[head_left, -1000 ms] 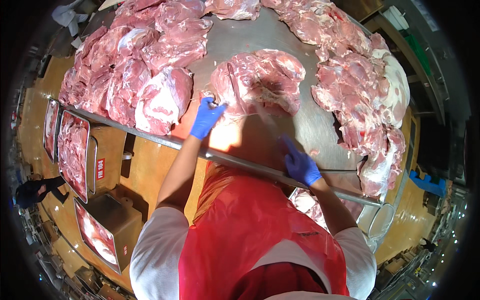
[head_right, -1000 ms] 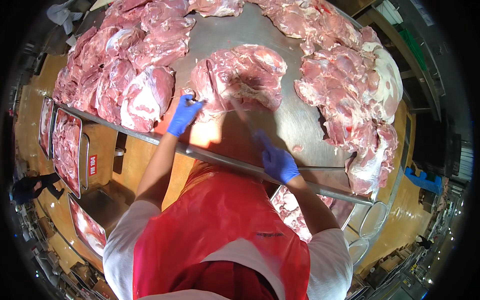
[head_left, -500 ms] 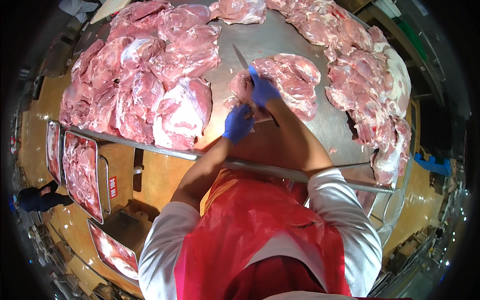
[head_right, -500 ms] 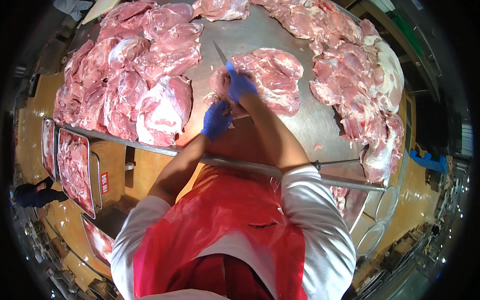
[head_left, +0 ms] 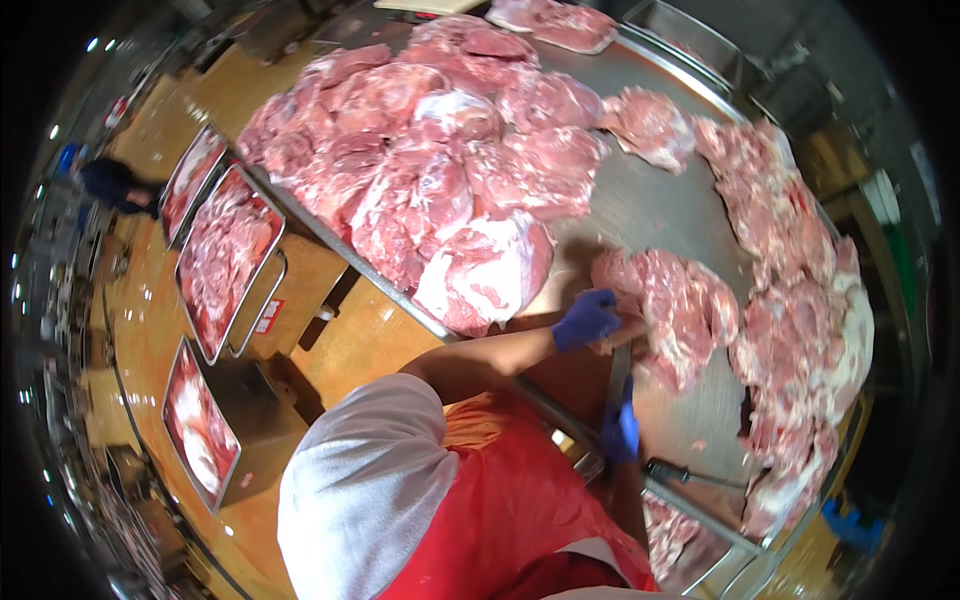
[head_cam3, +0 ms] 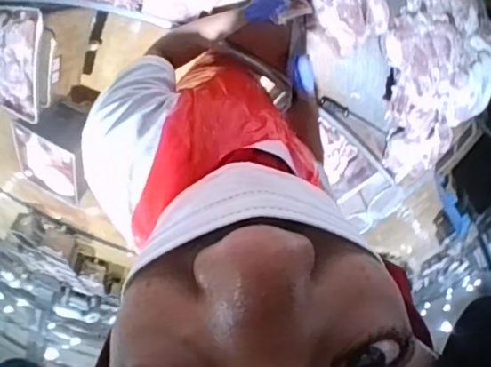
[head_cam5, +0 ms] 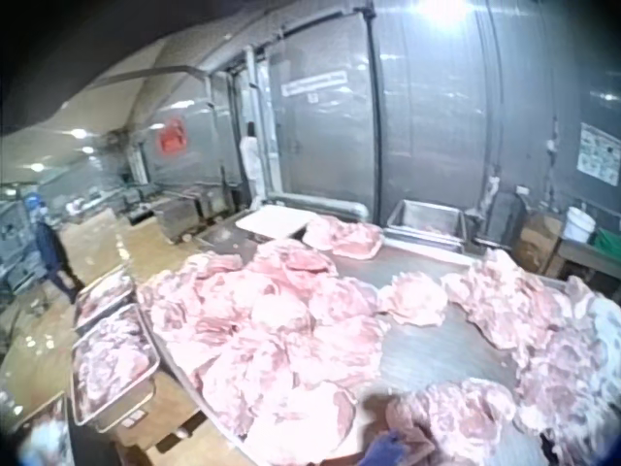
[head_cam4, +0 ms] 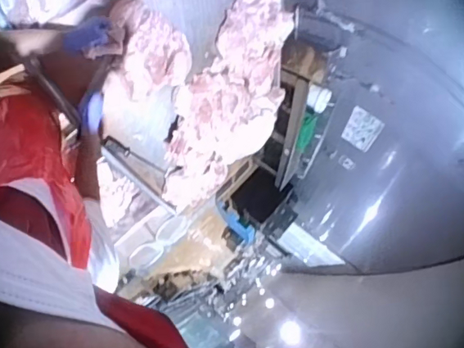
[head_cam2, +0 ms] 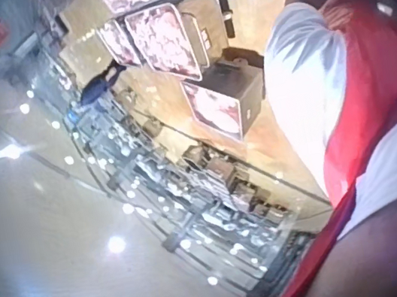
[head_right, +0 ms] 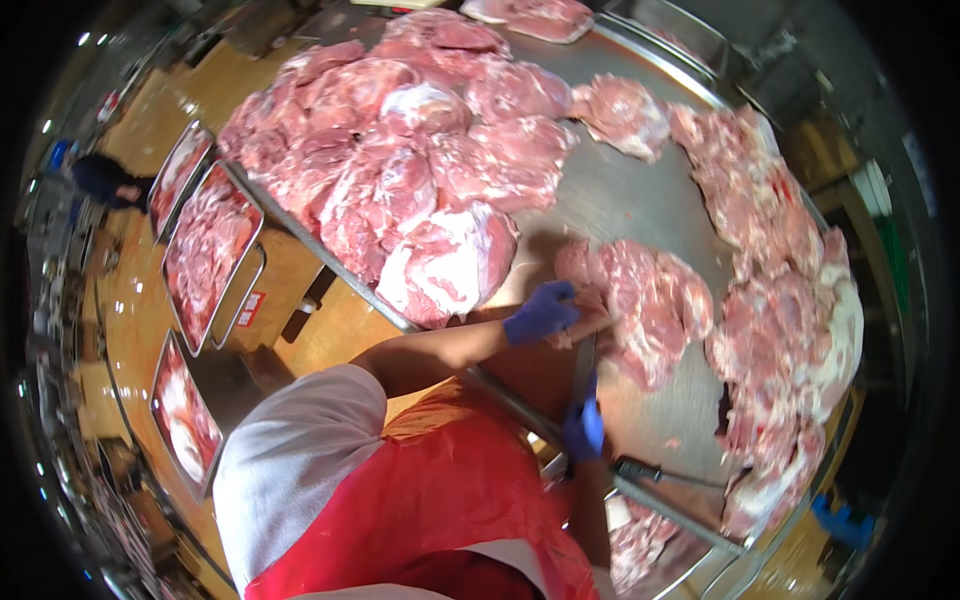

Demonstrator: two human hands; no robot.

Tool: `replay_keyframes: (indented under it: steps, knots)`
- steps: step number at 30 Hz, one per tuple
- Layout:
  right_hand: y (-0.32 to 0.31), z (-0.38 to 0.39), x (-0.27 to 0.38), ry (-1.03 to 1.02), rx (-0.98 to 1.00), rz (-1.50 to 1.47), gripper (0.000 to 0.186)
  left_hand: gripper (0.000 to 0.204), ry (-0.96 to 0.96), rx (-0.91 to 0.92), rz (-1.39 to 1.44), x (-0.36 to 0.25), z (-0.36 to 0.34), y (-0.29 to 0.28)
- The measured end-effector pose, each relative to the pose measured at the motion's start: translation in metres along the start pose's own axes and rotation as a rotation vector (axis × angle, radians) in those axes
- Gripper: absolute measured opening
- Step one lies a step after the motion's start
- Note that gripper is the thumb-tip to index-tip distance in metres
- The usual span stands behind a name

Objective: The person uses a knife to trim and cut large pieces of raw meat on a stainless steel table. They separate lean meat from fat and place the trimmed portions into metal trays while continuing to process additional cuts.

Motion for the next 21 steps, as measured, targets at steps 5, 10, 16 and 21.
replay_keyframes:
  steps: [5, 10, 16, 21]
  knots:
    - [-0.011, -0.069, 0.037, 0.269, 0.045, 0.068, 0.063, 0.013, 0.000, 0.219, 0.280, -0.039, 0.016, 0.043]
    - [-0.006, -0.104, 0.046, 0.058, 0.036, 0.118, 0.061, 0.018, 0.539, 0.152, 1.108, -0.100, 0.027, 0.109]
    - [-0.033, 0.000, 0.009, 0.007, -0.145, -0.107, 0.060, 0.021, 0.296, 0.428, 0.072, -0.189, 0.097, 0.150]
    - [-0.089, 0.163, -0.069, 0.214, -0.223, -0.210, 0.054, 0.025, 0.663, 0.760, -0.447, -0.145, 0.159, 0.287]
Point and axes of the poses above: each hand's wrist, its own z-axis away from the middle knuckle, its own y-axis out of the palm, x = y × z, the point moved 3 cm from there along -z, towards the middle knuckle, and after that the axes turned 5 degrees about -x, right-handed, at the moved point
